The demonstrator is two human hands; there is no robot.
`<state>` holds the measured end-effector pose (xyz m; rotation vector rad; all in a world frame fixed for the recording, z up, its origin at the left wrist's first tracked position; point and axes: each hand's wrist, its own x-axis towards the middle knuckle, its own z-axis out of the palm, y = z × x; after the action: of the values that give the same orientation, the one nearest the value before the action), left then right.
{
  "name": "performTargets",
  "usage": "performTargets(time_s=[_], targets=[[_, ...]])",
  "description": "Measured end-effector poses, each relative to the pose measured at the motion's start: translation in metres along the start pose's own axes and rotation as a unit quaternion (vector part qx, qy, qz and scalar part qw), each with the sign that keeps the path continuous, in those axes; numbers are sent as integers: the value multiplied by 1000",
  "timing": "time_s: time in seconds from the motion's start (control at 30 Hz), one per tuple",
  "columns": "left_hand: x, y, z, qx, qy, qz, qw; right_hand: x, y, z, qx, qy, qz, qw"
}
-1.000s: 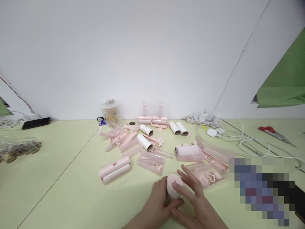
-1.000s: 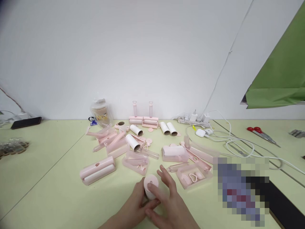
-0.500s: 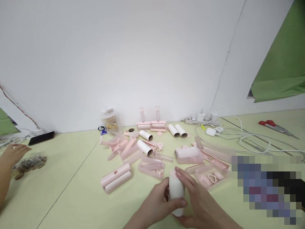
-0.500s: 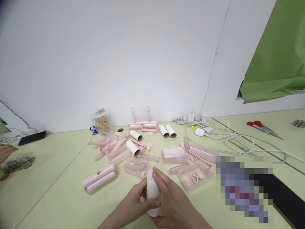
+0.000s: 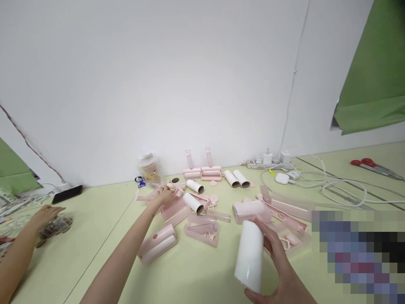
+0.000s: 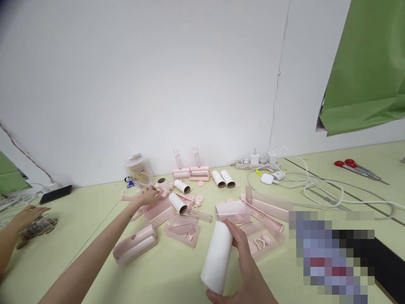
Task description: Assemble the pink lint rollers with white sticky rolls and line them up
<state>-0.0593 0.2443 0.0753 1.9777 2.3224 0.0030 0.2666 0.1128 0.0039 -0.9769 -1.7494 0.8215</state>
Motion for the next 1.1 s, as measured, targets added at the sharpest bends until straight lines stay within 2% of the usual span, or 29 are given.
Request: performTargets(time_s=[0.1,0.2,0.4,0.5,0.6,0.67,0.77,0.8,0.87,0.93,1.0,1.1], targets=[[3,-2,17,8,30,16,999,-1,2,1,4,3,7,1000],[1,-2,22,-11,70,43,997,0,1,0,7,9,21,1000],[-12,-1,6,-145,133,70,978,0,1,-1,30,-14,39,999],[-32,13,-8,-256,184,60,947,0,5,-1,23,-33,28,999],[-63,46,-10,-385,230,34,893,4,5,-4,9,-52,7,999],[-89,74,0,-464,194,13,864,9,1,-6,15,-58,-10,998],[-123,112,23,-554,78,8,829,21,-9,-10,36,-59,-21,997],[-132,121,31,-608,14,6,794,25,-12,-11,39,-64,-20,997],[-144,132,43,-701,-99,2,706,30,-14,-10,27,-74,-23,997],[-150,137,49,-759,-169,5,629,31,-13,-8,4,-70,-23,997],[-152,138,51,-776,-189,6,602,30,-9,-6,-11,-66,-24,997],[-153,137,51,-774,-218,-28,594,24,-1,-4,-12,-83,-14,996]])
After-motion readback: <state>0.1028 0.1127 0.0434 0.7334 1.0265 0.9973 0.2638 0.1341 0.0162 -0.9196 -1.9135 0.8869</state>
